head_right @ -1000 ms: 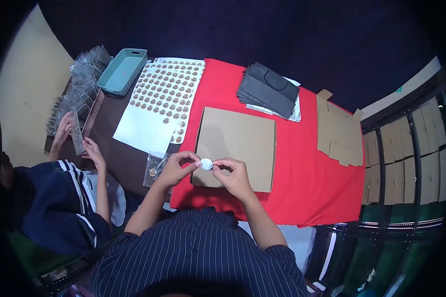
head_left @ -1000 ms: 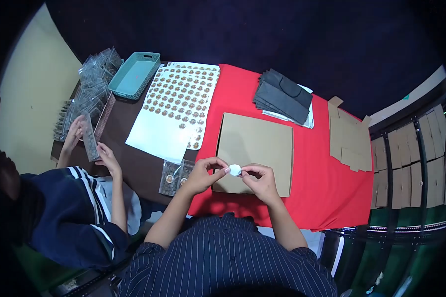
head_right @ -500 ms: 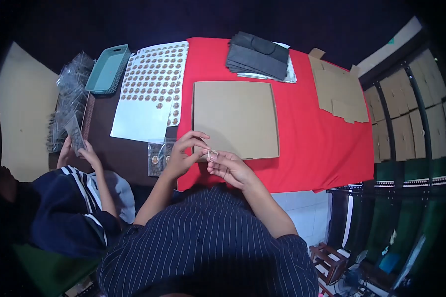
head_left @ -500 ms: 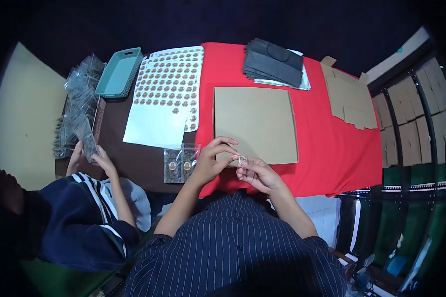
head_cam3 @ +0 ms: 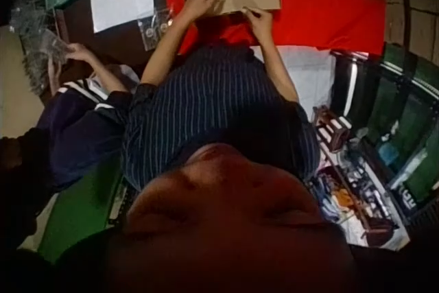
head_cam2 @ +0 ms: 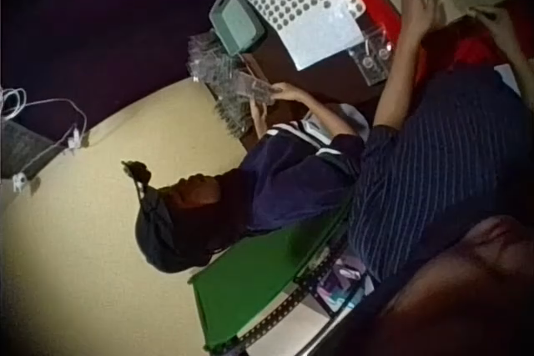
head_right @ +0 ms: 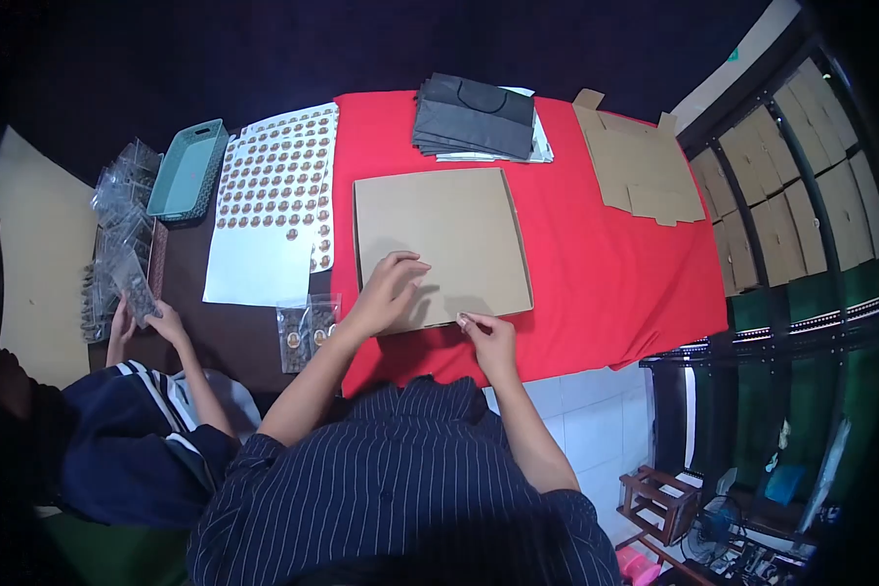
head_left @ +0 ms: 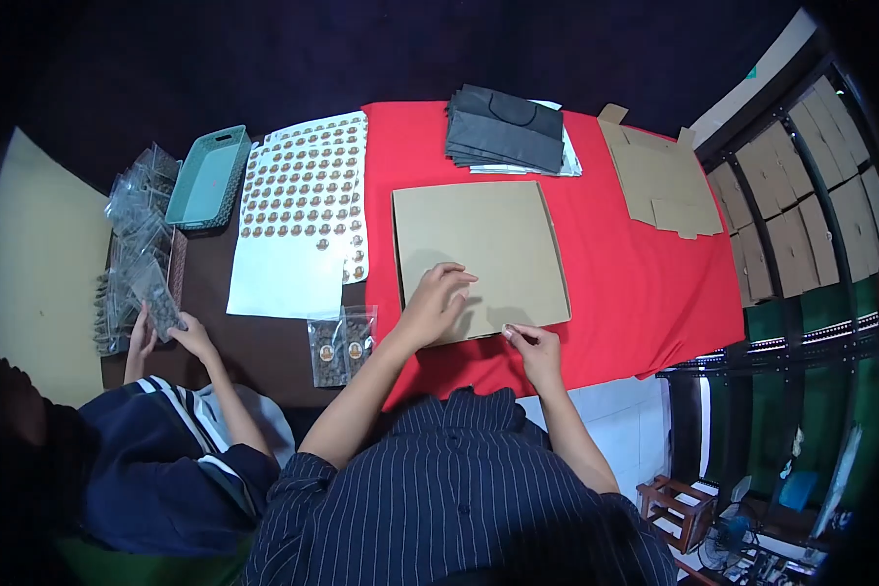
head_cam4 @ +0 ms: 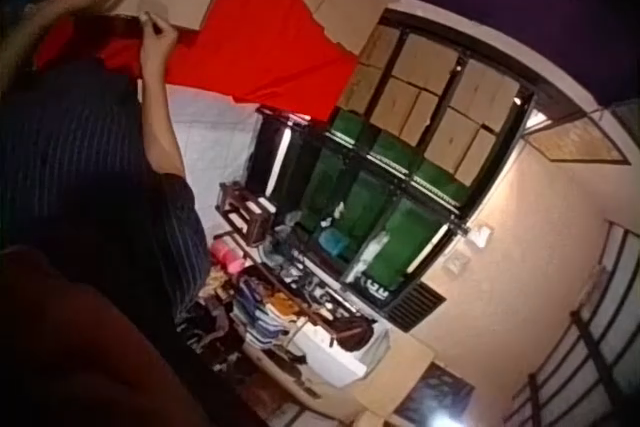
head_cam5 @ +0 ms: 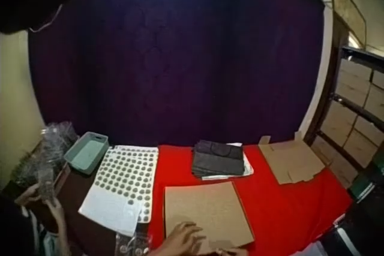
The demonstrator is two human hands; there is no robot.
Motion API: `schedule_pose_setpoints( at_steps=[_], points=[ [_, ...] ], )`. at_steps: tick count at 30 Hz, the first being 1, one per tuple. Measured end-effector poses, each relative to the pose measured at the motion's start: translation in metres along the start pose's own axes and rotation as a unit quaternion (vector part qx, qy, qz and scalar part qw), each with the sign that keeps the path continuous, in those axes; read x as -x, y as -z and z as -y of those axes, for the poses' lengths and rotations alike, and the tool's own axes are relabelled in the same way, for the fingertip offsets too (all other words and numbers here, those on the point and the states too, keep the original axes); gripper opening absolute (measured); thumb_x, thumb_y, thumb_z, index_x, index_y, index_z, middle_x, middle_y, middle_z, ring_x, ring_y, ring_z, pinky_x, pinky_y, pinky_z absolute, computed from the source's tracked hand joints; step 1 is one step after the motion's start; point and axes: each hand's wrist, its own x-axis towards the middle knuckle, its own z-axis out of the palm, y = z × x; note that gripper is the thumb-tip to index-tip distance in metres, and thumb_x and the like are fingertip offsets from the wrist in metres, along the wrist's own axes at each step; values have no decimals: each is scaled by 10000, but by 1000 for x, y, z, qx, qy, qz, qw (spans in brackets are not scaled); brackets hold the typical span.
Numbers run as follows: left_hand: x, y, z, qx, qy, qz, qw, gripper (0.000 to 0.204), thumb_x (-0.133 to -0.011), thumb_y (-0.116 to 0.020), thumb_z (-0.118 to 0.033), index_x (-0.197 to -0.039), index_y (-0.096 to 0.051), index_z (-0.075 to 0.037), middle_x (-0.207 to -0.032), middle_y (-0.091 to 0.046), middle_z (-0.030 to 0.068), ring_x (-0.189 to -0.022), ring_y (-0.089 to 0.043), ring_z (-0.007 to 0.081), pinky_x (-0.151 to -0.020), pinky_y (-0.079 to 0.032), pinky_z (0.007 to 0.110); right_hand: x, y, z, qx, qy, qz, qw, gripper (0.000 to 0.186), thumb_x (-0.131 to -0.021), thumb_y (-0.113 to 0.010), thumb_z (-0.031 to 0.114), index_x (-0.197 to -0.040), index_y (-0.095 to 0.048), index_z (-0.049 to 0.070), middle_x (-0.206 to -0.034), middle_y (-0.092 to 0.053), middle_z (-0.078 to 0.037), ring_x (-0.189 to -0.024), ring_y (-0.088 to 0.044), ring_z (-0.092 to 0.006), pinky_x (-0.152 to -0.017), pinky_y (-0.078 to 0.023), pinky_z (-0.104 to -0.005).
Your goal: Packing individual bags of food items into a cardboard box and sealing it.
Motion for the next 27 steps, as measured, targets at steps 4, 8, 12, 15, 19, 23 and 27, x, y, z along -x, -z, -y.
schedule_pose_setpoints(
  at_steps=[4, 8, 12, 15, 19, 23, 27],
  points=[
    [-1, -31, 21, -194, -74, -46, 977, 299, -818, -532, -143, -1109, -560, -82, -1197, -459, 178, -1147, -415, 359, -997, -323, 461, 6, -2, -8, -125, -95, -1, 988, 113, -802, -672, 16, -887, -657, -57, -773, -658, -78, -684, -602, -101, -635, -487, -212],
    [-4, -34, 24, -170, -64, -44, 982, 321, -807, -533, -149, -1119, -555, -78, -1199, -456, 191, -1150, -405, 367, -1001, -312, 473, 11, -9, -20, -136, -159, 26, 977, 131, -824, -657, 46, -908, -659, -54, -801, -663, -75, -686, -604, -98, -637, -487, -215],
    [-5, -34, 24, -168, -63, -44, 983, 343, -812, -524, -151, -1148, -550, -89, -1223, -454, 207, -1172, -407, 376, -1015, -301, 483, 14, -16, -30, -210, -205, 12, 956, 187, -882, -583, 63, -1016, -636, -57, -868, -663, -90, -734, -618, -99, -659, -498, -213],
    [-5, -35, 25, -169, -59, -44, 983, 346, -809, -530, -156, -1148, -552, -91, -1223, -453, 204, -1169, -407, 375, -1018, -301, 481, 15, -18, -37, -188, -175, -19, 966, 218, -873, -575, 21, -1074, -551, -61, -863, -652, -110, -686, -615, -118, -630, -498, -221],
    [-3, -36, 26, -175, -52, -41, 982, 345, -806, -524, -167, -1141, -550, -86, -1227, -447, 199, -1176, -396, 369, -1024, -291, 482, 13, -21, -23, -203, -140, -28, 969, 365, -809, -633, -22, -1002, -330, 46, -773, -635, -157, -638, -609, -132, -566, -477, -213],
    [-4, -44, 23, -198, -29, -49, 979, 345, -798, -517, -174, -1129, -546, -81, -1239, -437, 200, -1191, -384, 363, -1040, -249, 530, 9, -26, -28, -169, -119, -57, 977, 371, -797, -665, 10, -938, -327, 66, -727, -633, -129, -579, -599, -127, -507, -464, -215],
    [1, -60, 18, -194, 22, -36, 980, 344, -828, -510, -218, -1146, -514, -87, -1326, -362, 227, -1287, -270, 413, -1041, -146, 628, 6, -26, -36, -149, -104, -63, 981, 358, -788, -683, 23, -893, -345, 76, -720, -628, -99, -564, -573, -94, -492, -444, -208]
  ],
)
